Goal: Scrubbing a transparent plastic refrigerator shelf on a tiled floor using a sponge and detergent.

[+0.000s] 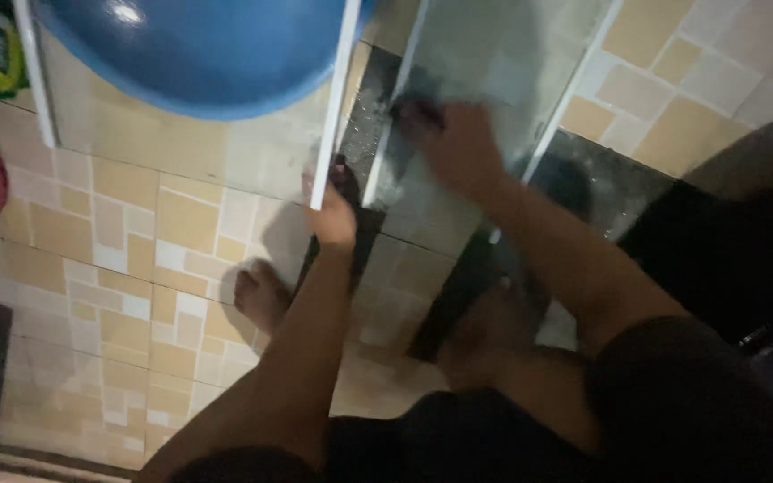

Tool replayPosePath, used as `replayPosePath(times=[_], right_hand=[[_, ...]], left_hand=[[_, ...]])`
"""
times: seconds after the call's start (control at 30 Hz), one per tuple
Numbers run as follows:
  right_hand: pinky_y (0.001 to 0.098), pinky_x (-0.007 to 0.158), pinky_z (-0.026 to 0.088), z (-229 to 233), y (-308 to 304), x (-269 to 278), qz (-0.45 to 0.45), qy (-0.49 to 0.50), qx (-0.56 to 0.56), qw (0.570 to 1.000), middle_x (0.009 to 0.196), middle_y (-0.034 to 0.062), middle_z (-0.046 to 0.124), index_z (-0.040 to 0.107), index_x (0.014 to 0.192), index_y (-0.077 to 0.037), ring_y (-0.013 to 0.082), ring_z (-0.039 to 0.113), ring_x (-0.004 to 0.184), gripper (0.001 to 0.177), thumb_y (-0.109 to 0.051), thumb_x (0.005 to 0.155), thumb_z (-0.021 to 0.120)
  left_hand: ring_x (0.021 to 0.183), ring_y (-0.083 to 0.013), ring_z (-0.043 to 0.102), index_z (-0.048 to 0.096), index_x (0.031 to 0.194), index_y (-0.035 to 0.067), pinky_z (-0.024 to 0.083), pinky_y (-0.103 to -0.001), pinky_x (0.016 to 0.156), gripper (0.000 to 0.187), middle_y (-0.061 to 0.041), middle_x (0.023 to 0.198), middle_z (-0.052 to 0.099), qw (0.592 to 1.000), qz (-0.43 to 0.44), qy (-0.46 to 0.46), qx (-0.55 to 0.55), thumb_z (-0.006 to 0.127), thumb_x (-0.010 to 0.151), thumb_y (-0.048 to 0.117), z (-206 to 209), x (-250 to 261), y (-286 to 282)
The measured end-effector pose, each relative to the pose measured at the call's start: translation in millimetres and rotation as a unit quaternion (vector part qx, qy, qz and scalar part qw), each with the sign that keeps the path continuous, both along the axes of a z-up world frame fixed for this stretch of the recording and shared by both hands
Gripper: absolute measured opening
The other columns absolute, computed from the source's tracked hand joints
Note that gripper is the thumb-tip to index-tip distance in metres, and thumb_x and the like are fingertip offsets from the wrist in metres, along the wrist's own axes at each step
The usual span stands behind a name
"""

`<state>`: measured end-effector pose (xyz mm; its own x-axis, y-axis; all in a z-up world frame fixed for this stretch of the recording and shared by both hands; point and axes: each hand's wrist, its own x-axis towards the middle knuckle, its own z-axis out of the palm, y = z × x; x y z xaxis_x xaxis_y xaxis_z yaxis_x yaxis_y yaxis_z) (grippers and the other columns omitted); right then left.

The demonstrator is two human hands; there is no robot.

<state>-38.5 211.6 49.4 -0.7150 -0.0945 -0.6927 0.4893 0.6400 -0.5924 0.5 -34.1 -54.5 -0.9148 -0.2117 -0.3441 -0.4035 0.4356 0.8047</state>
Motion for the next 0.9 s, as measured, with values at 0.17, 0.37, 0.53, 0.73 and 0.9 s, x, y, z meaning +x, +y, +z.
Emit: replayPosePath(times=[0.17,0.37,0.53,0.73,0.9], right_hand=[[0.0541,0.092,0.053,-15,-22,9,0.086,0.091,0.124,0.984,0.107,0.0247,0.071,0.070,0.129,-0.008,0.0372,0.069,0.098,0.042,-0.037,0.100,0.061],[0.0538,0.096,0.047,-16,14,-9,0.084,0.090,0.075,0.990,0.089,0.0159,0.073,0.072,0.106,-0.004,0.0310,0.069,0.092,0.039,-0.040,0.104,0.057],[0.0512,0.099,0.051,40,30,-13,-0.104,-0.029,0.085,0.991,0.095,0.0147,0.073,0.071,0.113,-0.007,0.0295,0.072,0.094,0.044,-0.042,0.109,0.045],[0.0599,0.104,0.029,-34,53,31,0.085,-0.066,0.103,0.989,0.138,0.0180,0.058,0.065,0.128,-0.009,0.0378,0.049,0.129,0.046,-0.043,0.099,0.053],[0.0525,0.085,0.053,-152,129,81,0.076,0.071,0.244,0.964,0.111,0.0182,0.069,0.065,0.129,-0.008,0.0346,0.065,0.089,0.036,-0.031,0.113,0.045]], left_hand=[[0.095,-0.0235,0.069,0.066,0.116,-0.004,0.054,-0.035,0.089,0.038,-0.013,0.100,0.074,0.992,0.040,0.034,0.118,0.037,0.113,0.020,-1,-11,7],[0.098,-0.0297,0.069,0.066,0.118,-0.002,0.053,-0.039,0.089,0.040,-0.018,0.105,0.073,0.999,-0.032,0.005,-0.014,0.041,0.111,0.029,8,-16,6],[0.103,-0.0369,0.065,0.066,0.118,-0.003,0.050,-0.045,0.092,0.040,-0.024,0.111,0.071,0.996,-0.086,0.000,-0.017,0.046,0.110,0.030,49,-17,36],[0.103,-0.0434,0.062,0.068,0.114,-0.001,0.048,-0.052,0.089,0.032,-0.025,0.110,0.066,0.968,-0.229,0.012,-0.103,0.048,0.109,0.023,49,-25,55],[0.100,-0.0439,0.059,0.063,0.107,-0.002,0.046,-0.054,0.089,0.022,-0.024,0.103,0.063,0.948,-0.285,-0.011,-0.142,0.060,0.097,0.018,40,-18,55]])
